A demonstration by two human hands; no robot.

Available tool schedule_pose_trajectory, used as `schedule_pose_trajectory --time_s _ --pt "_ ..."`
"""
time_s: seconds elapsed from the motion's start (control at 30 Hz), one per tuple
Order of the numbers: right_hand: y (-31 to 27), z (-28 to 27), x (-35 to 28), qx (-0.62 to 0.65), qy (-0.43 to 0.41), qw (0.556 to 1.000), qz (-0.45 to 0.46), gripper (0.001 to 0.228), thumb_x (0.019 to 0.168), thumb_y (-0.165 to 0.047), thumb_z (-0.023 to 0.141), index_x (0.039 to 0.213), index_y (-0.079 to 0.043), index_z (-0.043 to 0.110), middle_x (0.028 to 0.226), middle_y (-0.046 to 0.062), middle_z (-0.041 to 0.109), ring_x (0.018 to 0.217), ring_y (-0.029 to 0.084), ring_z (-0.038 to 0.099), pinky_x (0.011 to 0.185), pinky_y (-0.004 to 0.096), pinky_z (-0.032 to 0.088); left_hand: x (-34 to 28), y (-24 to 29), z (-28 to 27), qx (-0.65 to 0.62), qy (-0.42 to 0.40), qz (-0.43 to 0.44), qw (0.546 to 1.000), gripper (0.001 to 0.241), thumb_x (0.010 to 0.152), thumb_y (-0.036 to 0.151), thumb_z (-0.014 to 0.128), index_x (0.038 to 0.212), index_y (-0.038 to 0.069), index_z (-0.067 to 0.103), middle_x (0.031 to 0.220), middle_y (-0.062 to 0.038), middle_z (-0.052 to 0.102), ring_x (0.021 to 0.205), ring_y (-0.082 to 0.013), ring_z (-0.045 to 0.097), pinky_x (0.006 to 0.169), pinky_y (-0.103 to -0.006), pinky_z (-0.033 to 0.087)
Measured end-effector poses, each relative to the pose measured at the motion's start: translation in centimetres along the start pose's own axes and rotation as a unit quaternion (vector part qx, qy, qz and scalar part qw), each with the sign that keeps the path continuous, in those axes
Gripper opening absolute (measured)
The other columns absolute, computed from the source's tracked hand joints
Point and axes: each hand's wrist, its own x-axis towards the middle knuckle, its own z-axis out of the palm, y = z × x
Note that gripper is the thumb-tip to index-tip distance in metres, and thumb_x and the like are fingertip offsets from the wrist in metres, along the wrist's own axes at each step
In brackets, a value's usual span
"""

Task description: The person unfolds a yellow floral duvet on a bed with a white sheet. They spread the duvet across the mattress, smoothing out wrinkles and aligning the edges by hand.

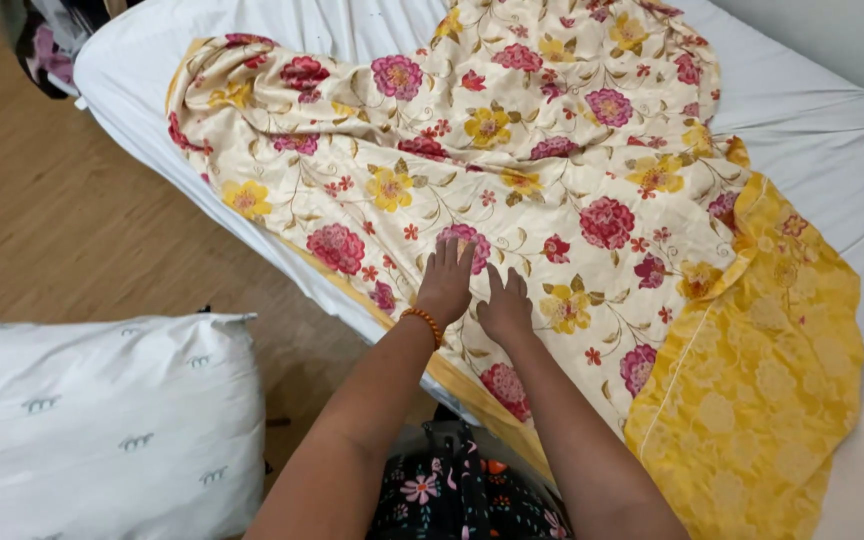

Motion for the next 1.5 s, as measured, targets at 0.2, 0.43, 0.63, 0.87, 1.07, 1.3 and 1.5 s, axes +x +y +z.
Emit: schedule_pose_trajectory --time_s 0.2,0.43,0.63,0.87,1.07,1.3,1.5 --pt "-3.4 -0.5 3.1 0.002 -0.003 1.0 0.007 0.086 0.087 -0.023 0.07 0.16 -0.024 0.026 0.165 0.021 0.018 0.152 0.042 0.018 0.118 0.06 0.028 1.1 -1.0 -5.1 -0.005 -0.073 -0.001 0.997 0.089 0.081 0.017 0.072 0.156 0.008 0.025 0.163 -0.025 0.019 0.154 -0.044 0.014 0.123 -0.0534 0.021" --pt "-8.0 1.3 8.4 0.018 0.08 0.995 0.048 0.079 0.091 -0.027 0.066 0.161 -0.02 0.029 0.165 0.023 0.021 0.151 0.045 0.021 0.118 0.062 0.029 8.2 -11.2 -0.4 0.071 -0.022 0.106 0.992 0.073 0.091 0.013 0.065 0.158 0.007 0.034 0.164 -0.028 0.022 0.154 -0.047 0.015 0.123 -0.0559 0.021" --pt "-15.9 1.4 11.3 0.044 0.091 0.989 0.107 0.08 0.09 -0.026 0.066 0.161 -0.018 0.03 0.165 0.023 0.023 0.152 0.044 0.023 0.118 0.062 0.03 11.2 -17.6 -6.2 0.028 -0.087 0.138 0.986 0.076 0.087 0.016 0.065 0.154 0.006 0.031 0.164 -0.028 0.017 0.153 -0.0472 0.01 0.123 -0.0546 0.018" --pt "-20.9 2.0 13.7 0.076 0.083 0.983 0.148 0.081 0.091 -0.023 0.065 0.16 -0.015 0.025 0.165 0.022 0.018 0.153 0.041 0.018 0.117 0.061 0.029 14.0 -22.2 -6.5 0.067 -0.139 0.148 0.977 0.082 0.085 0.011 0.066 0.157 0.005 0.028 0.166 -0.028 0.014 0.154 -0.047 0.01 0.124 -0.0544 0.017" --pt "-20.0 1.1 16.5 0.077 0.073 0.979 0.174 0.084 0.09 -0.022 0.067 0.161 -0.015 0.023 0.165 0.024 0.016 0.153 0.043 0.014 0.118 0.062 0.026 15.8 -21.4 -5.7 0.014 -0.158 0.167 0.973 0.084 0.083 0.012 0.07 0.156 0.006 0.029 0.165 -0.028 0.015 0.154 -0.046 0.01 0.124 -0.0546 0.018" --pt "-19.6 2.5 20.1 0.099 0.07 0.982 0.146 0.084 0.087 -0.021 0.069 0.16 -0.017 0.026 0.163 0.024 0.021 0.152 0.043 0.019 0.119 0.06 0.027 16.9 -23.3 -7.0 0.016 -0.156 0.15 0.976 0.085 0.081 0.013 0.073 0.155 0.008 0.033 0.164 -0.026 0.019 0.154 -0.0446 0.013 0.124 -0.0524 0.02" --pt "-21.3 1.7 22.1 0.108 0.042 0.982 0.148 0.086 0.086 -0.02 0.069 0.16 -0.019 0.025 0.165 0.022 0.02 0.154 0.041 0.017 0.116 0.062 0.028 18.9 -24.2 -8.6 0.061 -0.174 0.116 0.976 0.089 0.081 0.019 0.076 0.155 0.006 0.03 0.162 -0.025 0.018 0.152 -0.0434 0.013 0.121 -0.0526 0.021"
